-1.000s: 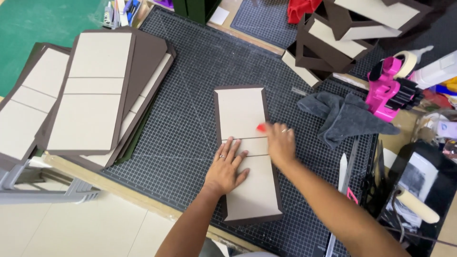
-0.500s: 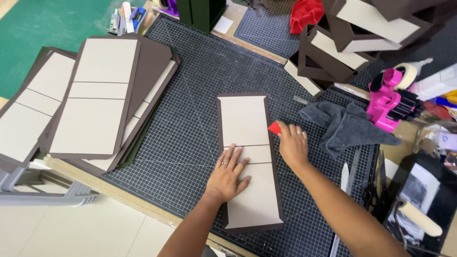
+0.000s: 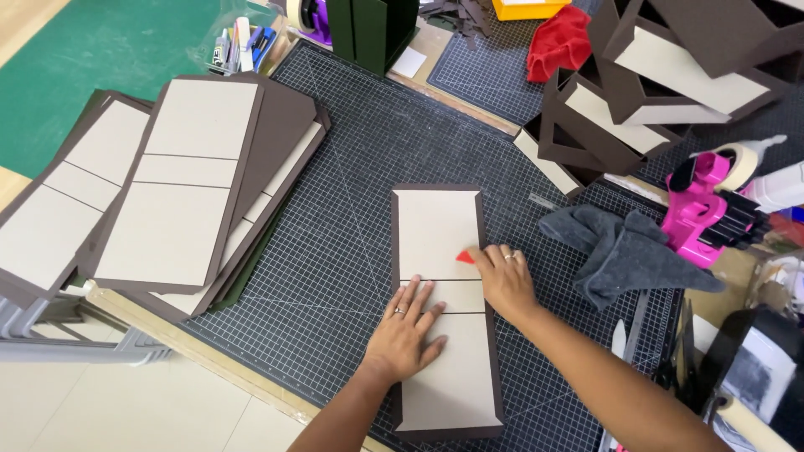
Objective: The person constructs a cardboard box by using a red scraper tool to press and smooth the edges of the cardboard components, and using a roller to apply adhesive to the inner surface of a cardboard panel.
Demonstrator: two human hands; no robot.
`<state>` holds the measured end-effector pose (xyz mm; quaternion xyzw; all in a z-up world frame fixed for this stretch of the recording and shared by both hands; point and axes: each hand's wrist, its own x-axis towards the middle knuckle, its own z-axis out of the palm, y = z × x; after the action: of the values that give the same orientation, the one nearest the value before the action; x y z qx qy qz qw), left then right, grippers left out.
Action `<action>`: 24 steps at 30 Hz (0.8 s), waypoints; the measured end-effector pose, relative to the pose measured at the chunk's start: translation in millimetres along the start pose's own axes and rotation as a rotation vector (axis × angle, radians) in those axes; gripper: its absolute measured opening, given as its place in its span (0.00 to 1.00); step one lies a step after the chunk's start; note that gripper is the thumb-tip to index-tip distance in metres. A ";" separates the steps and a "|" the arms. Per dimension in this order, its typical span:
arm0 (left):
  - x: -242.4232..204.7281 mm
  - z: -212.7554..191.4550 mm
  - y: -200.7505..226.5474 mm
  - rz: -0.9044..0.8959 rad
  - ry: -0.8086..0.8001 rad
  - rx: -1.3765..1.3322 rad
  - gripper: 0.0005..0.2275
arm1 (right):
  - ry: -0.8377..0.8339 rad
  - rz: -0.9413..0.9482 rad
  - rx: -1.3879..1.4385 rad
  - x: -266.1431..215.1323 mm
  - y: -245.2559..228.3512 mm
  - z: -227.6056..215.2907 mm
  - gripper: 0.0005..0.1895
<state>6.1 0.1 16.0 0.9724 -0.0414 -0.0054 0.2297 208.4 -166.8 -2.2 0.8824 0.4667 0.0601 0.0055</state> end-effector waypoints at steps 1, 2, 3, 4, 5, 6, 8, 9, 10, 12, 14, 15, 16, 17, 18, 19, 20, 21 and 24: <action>0.8 -1.0 -1.1 -0.003 0.002 -0.001 0.29 | 0.000 -0.004 -0.001 13.4 5.3 -3.5 0.22; 0.8 -1.4 -0.9 -0.003 -0.003 0.005 0.29 | -0.052 0.092 0.041 24.6 10.4 -6.9 0.25; 0.8 -1.5 -0.3 -0.004 -0.009 0.011 0.29 | -0.104 0.187 0.082 35.4 15.8 -10.2 0.29; -0.2 -1.1 -1.0 -0.005 -0.008 0.009 0.29 | -0.104 0.186 0.081 45.0 23.3 -0.6 0.29; -0.8 -0.6 -1.6 -0.005 0.003 0.007 0.29 | -0.006 0.237 0.035 54.7 31.1 9.0 0.26; 0.2 -0.3 -2.6 0.006 0.009 0.005 0.29 | 0.093 0.297 -0.014 62.5 40.5 18.2 0.24; 1.9 0.0 -0.3 0.001 -0.018 0.020 0.30 | 0.035 0.245 -0.021 51.9 14.3 7.6 0.24; 2.1 -0.7 -0.5 -0.013 -0.042 0.037 0.30 | -0.021 0.184 -0.024 48.6 -0.3 2.2 0.26; 1.9 -1.1 -0.4 -0.020 -0.039 0.037 0.30 | -0.021 0.176 -0.023 46.3 -1.9 -4.6 0.26; 1.7 -1.2 0.2 -0.010 -0.025 0.011 0.30 | -0.227 0.048 0.097 41.2 -4.1 -18.3 0.35; 1.2 -0.1 -2.5 -0.007 -0.003 0.011 0.29 | -0.097 0.171 0.026 60.4 28.7 9.4 0.28; 0.4 1.2 -2.3 0.001 0.014 0.011 0.29 | 0.033 0.300 -0.044 67.1 45.6 22.9 0.23; -1.9 4.2 -1.1 0.000 0.015 0.013 0.29 | 0.036 0.299 -0.044 59.9 33.4 24.9 0.23; -4.2 6.5 -0.3 0.017 0.059 -0.012 0.28 | 0.135 0.257 -0.149 53.2 21.0 26.5 0.20; -2.9 7.3 -2.5 0.032 0.112 -0.031 0.27 | 0.246 0.209 -0.255 53.1 10.1 27.4 0.18; 3.0 2.7 -6.6 0.031 0.123 -0.023 0.27 | 0.259 0.204 -0.256 58.8 5.3 14.4 0.18; 1.4 1.9 -4.6 0.020 0.080 -0.009 0.28 | 0.087 0.140 -0.098 53.0 -2.6 2.7 0.21; -0.1 1.9 -2.6 0.009 0.037 0.004 0.28 | -0.085 0.076 0.061 47.0 -10.3 -8.4 0.26; -0.3 1.7 -2.0 0.000 -0.016 0.023 0.30 | -0.032 0.373 -0.035 74.4 32.9 12.2 0.27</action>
<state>5.9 1.2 13.6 0.9749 -0.0431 -0.0127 0.2182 278.3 -123.5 -4.6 0.9543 0.2935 0.0542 0.0171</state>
